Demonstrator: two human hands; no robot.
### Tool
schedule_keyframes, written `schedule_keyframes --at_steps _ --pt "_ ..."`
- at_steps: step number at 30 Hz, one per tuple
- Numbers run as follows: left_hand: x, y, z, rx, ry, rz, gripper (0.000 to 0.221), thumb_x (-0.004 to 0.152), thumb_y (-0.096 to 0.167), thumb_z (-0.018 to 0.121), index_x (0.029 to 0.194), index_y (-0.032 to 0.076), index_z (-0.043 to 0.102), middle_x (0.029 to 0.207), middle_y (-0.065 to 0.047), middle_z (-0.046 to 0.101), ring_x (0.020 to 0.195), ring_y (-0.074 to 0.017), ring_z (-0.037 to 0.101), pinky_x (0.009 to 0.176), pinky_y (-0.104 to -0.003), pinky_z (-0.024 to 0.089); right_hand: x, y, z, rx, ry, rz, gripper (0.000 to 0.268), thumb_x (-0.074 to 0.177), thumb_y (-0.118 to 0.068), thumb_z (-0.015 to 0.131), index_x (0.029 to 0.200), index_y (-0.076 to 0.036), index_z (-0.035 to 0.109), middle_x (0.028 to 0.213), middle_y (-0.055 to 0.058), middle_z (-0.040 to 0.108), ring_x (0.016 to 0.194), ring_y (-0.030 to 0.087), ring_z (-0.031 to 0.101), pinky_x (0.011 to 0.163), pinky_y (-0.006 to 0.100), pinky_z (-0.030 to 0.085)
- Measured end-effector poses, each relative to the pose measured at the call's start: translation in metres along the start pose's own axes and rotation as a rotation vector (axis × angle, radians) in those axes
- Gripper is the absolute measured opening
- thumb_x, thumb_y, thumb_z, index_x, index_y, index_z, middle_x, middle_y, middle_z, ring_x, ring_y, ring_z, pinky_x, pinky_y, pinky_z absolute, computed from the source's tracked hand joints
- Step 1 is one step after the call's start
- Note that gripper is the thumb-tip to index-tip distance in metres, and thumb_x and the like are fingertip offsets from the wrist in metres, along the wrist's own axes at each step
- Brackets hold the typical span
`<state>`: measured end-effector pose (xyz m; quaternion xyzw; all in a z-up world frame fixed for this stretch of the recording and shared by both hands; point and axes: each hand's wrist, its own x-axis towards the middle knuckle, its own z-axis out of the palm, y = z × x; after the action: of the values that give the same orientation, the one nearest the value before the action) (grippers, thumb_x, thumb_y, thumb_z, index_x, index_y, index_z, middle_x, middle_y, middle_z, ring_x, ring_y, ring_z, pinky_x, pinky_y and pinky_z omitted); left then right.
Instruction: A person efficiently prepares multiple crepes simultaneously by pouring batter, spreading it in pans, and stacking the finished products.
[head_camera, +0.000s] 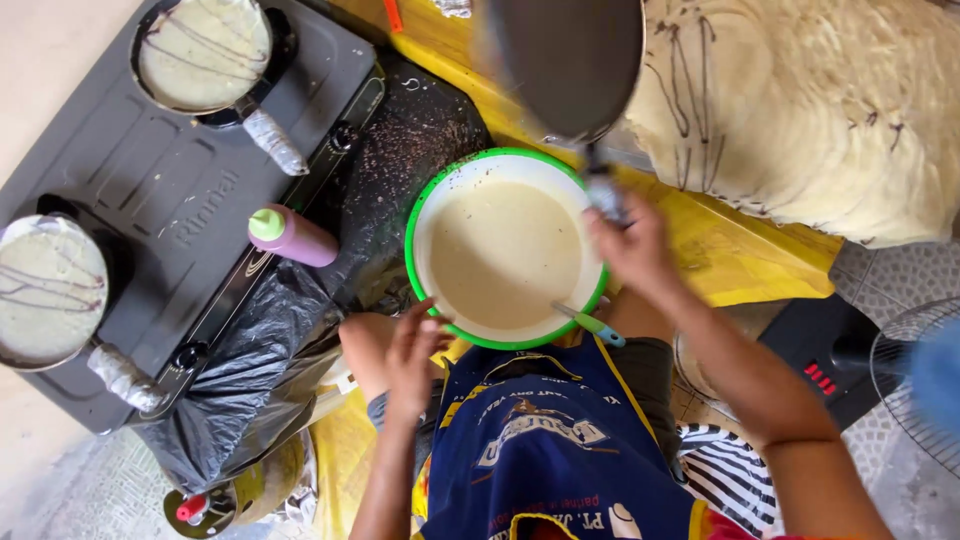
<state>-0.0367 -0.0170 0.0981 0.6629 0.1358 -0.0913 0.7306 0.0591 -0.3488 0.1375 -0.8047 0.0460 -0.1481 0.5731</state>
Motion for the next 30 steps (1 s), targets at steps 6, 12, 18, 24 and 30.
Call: schedule_keyframes --at_steps 6,12,18,24,30 --pt "-0.013 0.010 0.027 -0.167 0.043 0.168 0.059 0.070 0.013 0.097 0.117 -0.001 0.064 0.086 -0.015 0.071 0.068 -0.0227 0.069 0.048 -0.031 0.056 -0.135 0.066 0.191 0.313 -0.407 -0.528 0.079 0.105 -0.058 0.022 0.166 -0.007 0.022 0.139 0.022 0.053 0.109 0.026 0.057 0.084 0.037 0.050" --pt "-0.075 0.010 -0.070 -0.285 0.434 0.075 0.039 0.079 0.006 0.086 0.114 0.004 0.071 0.093 -0.013 0.078 0.076 -0.0163 0.073 0.057 -0.028 0.058 -0.132 -0.054 0.270 0.310 -0.781 0.157 0.056 0.106 -0.055 0.041 0.094 -0.011 0.074 0.077 0.006 0.069 0.069 0.027 0.066 0.064 0.039 0.057" --pt "-0.136 -0.044 -0.138 -0.476 0.601 0.029 0.021 0.084 0.007 0.075 0.099 0.007 0.060 0.047 -0.012 0.051 0.035 -0.0105 0.042 0.034 -0.021 0.028 -0.044 -0.021 0.369 -0.032 -0.345 -0.246 0.111 0.068 -0.027 0.097 0.157 -0.003 0.034 0.148 0.032 0.047 0.137 0.050 0.048 0.116 0.056 0.040" --pt "-0.132 -0.057 -0.140 -0.395 0.587 0.013 0.019 0.080 0.002 0.075 0.091 0.002 0.060 0.039 -0.014 0.049 0.025 -0.0162 0.038 0.029 -0.026 0.026 0.013 0.010 0.434 0.074 -0.429 -0.176 0.103 0.057 -0.035 0.104 0.141 -0.017 0.048 0.130 0.018 0.067 0.124 0.042 0.062 0.109 0.056 0.049" --pt "-0.098 -0.065 -0.118 -0.232 0.376 -0.283 0.021 0.090 0.011 0.075 0.086 -0.002 0.059 0.047 -0.016 0.056 0.029 -0.0199 0.050 0.027 -0.030 0.039 0.031 -0.122 0.243 -0.423 -0.843 0.009 0.090 0.063 -0.051 0.090 0.133 -0.025 0.040 0.129 0.018 0.063 0.123 0.045 0.061 0.100 0.061 0.048"
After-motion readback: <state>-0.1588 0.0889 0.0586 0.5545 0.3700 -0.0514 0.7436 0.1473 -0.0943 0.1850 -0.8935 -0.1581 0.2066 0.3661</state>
